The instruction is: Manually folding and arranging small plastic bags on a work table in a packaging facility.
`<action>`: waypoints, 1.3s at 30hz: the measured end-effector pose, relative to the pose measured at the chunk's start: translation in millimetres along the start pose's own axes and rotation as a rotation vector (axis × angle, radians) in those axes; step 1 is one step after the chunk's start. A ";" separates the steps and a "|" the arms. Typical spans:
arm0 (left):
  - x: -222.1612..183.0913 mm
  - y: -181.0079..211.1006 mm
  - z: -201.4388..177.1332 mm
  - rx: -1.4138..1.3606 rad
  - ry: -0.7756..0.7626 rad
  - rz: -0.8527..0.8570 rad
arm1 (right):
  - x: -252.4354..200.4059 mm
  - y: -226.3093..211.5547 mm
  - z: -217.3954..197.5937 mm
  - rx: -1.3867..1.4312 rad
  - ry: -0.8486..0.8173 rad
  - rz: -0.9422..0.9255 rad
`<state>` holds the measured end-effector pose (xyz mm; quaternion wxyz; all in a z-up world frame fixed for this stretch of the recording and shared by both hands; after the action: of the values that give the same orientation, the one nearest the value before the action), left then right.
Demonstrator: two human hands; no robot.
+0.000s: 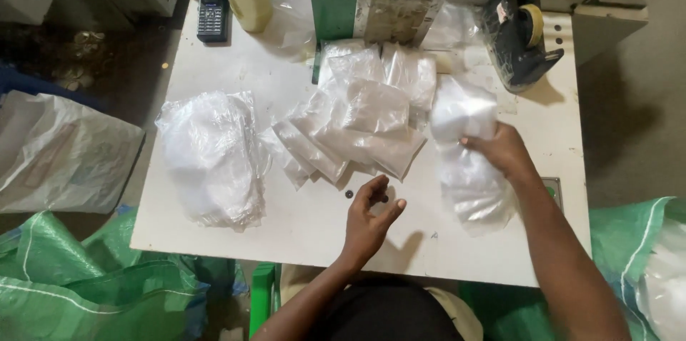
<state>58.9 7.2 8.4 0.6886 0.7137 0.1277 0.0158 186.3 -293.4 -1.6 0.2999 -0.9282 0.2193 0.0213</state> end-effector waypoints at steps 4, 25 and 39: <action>1.0 -9.1 33.3 -0.356 -0.220 -0.416 | -87.7 -8.5 17.2 0.693 -0.310 0.389; 14.3 -32.6 60.6 0.219 -0.561 0.556 | -143.5 52.4 46.9 0.669 -0.128 -0.528; 15.3 7.1 57.6 0.206 -0.251 -0.223 | -139.8 15.9 36.3 0.107 0.073 -1.028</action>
<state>86.3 -46.2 10.2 0.6200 0.7581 0.1202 -0.1627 56.7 -229.3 -16.1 0.3109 -0.8995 -0.2540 -0.1725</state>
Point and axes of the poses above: each hand's wrist, its own x-axis towards the middle knuckle, its own z-axis out of the palm, y = z × x, the point moved 5 cm from there along x, towards the middle knuckle, and after that the axes turned 10 degrees about y, right-handed, at the moved point
